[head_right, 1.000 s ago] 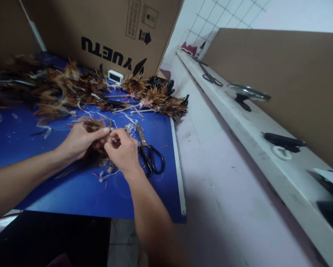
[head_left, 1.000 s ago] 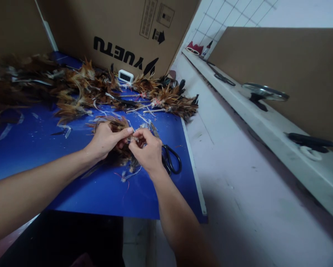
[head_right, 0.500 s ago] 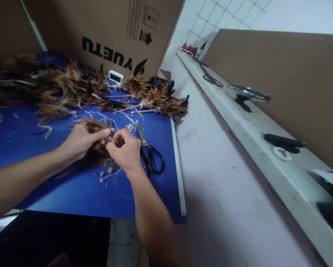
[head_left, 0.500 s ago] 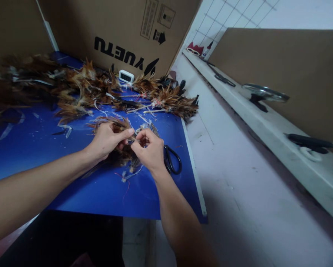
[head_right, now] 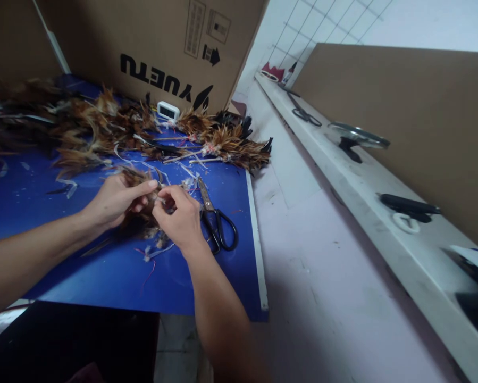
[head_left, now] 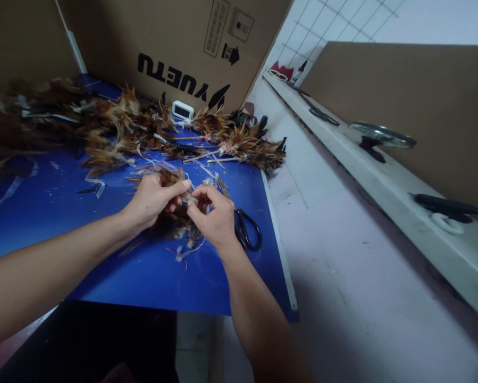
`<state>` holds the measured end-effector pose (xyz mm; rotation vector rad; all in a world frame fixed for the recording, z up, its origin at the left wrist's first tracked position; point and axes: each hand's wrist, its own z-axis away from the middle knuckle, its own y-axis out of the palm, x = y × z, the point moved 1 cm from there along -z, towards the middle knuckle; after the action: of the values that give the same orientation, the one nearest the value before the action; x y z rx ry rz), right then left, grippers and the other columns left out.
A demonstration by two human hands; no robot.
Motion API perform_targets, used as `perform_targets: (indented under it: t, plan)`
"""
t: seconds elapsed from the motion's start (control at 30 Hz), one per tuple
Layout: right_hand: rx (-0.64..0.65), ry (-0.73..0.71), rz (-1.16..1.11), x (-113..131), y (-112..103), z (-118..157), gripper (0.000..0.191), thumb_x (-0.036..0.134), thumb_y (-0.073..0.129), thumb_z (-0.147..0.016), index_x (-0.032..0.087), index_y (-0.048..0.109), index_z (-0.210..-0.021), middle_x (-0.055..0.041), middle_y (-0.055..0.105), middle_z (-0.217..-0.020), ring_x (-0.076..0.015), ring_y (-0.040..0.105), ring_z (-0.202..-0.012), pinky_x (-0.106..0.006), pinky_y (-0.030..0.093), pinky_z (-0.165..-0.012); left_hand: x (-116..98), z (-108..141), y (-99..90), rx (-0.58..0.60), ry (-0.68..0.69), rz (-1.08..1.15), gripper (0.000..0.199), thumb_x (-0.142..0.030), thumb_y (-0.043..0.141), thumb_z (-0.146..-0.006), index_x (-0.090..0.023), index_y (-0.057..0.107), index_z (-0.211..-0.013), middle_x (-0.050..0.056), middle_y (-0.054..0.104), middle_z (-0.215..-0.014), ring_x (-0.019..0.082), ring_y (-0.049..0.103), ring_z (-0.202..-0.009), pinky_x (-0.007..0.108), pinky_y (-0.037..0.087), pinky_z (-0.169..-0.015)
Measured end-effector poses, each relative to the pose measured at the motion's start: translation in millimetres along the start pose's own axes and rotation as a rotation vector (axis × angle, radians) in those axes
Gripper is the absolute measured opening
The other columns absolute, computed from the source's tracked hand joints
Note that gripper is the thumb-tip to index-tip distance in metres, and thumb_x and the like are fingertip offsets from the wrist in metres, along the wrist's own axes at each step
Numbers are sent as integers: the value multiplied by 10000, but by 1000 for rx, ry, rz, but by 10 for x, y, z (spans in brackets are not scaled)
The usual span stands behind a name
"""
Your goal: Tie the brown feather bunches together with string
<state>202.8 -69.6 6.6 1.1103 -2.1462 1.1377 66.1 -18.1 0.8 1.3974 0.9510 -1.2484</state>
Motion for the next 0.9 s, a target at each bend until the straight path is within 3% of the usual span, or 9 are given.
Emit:
perform_targets:
  t: [0.23, 0.47, 0.9]
  plan:
    - [-96, 7, 80, -29, 18, 5, 98, 153, 535, -685, 225, 592, -719, 42, 610, -641, -110, 547, -561, -255, 498, -630, -18, 14, 10, -1, 17, -42, 297, -360, 785, -655, -156, 575, -605, -34, 519, -454, 78, 455, -371, 182, 324, -328]
    - [-80, 60, -43, -46, 1, -2, 90, 169, 568, -731, 211, 644, -753, 37, 641, -653, -103, 581, -565, -236, 497, -608, -47, -3, -28, -24, 19, -34, 318, -375, 776, -666, -167, 560, -560, -29, 511, -447, 62, 430, -347, 180, 316, -328]
    - [-151, 131, 22, -47, -45, -15, 108, 181, 575, -724, 218, 651, -657, 51, 624, -599, -110, 556, -549, -254, 473, -627, -58, 1, -15, -55, 4, -54, 359, -413, 807, -621, -153, 561, -592, -26, 527, -454, 63, 444, -349, 182, 313, -336]
